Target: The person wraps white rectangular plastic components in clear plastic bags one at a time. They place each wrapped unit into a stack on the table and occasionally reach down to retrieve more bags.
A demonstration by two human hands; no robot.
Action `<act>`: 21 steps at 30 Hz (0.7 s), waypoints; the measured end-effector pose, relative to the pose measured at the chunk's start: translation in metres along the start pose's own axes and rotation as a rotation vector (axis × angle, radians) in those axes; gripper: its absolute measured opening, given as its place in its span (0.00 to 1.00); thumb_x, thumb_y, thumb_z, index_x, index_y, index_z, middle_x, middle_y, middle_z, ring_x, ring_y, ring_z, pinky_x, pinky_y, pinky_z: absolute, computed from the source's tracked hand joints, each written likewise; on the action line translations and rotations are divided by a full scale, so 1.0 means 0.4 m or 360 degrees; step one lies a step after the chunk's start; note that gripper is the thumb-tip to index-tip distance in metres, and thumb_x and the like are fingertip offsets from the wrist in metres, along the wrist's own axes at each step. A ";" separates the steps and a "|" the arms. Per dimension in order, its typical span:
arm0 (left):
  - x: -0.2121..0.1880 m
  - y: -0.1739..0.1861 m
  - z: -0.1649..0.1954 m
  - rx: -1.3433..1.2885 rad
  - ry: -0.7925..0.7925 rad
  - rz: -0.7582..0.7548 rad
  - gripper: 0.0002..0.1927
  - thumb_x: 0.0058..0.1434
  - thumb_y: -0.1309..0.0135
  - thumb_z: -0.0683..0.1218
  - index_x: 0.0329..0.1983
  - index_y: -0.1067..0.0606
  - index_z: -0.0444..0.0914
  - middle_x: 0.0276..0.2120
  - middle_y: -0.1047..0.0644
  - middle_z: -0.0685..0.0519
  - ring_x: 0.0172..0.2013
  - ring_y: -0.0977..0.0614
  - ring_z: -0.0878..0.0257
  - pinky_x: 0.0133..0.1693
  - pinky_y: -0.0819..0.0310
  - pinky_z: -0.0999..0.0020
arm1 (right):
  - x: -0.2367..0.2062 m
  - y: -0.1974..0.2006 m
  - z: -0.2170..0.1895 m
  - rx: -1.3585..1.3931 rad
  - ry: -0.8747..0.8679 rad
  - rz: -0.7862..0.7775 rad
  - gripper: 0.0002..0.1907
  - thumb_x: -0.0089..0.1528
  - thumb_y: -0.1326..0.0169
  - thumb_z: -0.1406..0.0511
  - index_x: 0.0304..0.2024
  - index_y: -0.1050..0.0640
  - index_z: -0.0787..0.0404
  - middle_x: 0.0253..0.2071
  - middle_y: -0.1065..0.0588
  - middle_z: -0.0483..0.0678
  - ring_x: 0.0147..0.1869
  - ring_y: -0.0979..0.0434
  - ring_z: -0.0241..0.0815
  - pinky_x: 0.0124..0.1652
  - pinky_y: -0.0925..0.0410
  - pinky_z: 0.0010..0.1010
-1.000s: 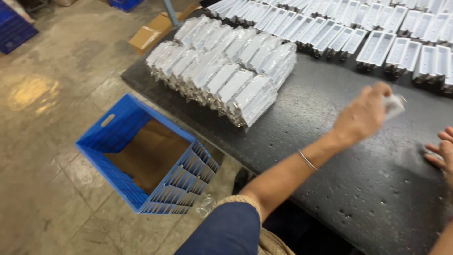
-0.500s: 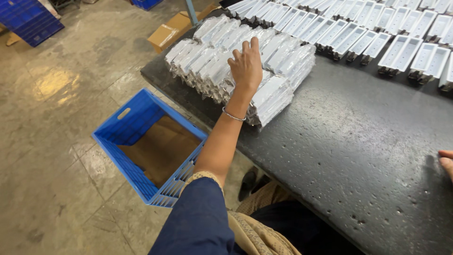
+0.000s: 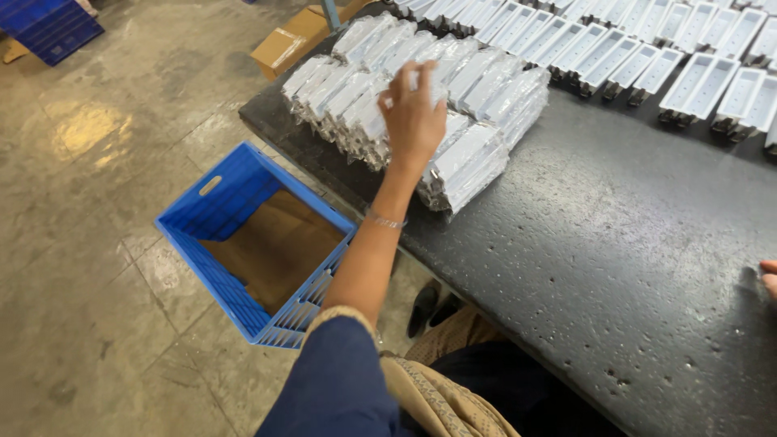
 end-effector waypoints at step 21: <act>-0.166 -0.027 -0.267 -0.0363 0.0465 0.0426 0.43 0.76 0.52 0.66 0.77 0.49 0.31 0.74 0.44 0.33 0.74 0.42 0.39 0.73 0.48 0.45 | -0.142 0.058 -0.215 -0.0067 0.0086 0.0134 0.15 0.67 0.42 0.63 0.55 0.18 0.58 0.51 0.20 0.46 0.55 0.24 0.38 0.54 0.34 0.27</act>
Point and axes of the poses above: each hand's wrist, its own x-axis towards the middle knuckle, its own y-axis out of the back of the hand, z = x × y, the point moved 8 cm from there along x, towards the middle knuckle
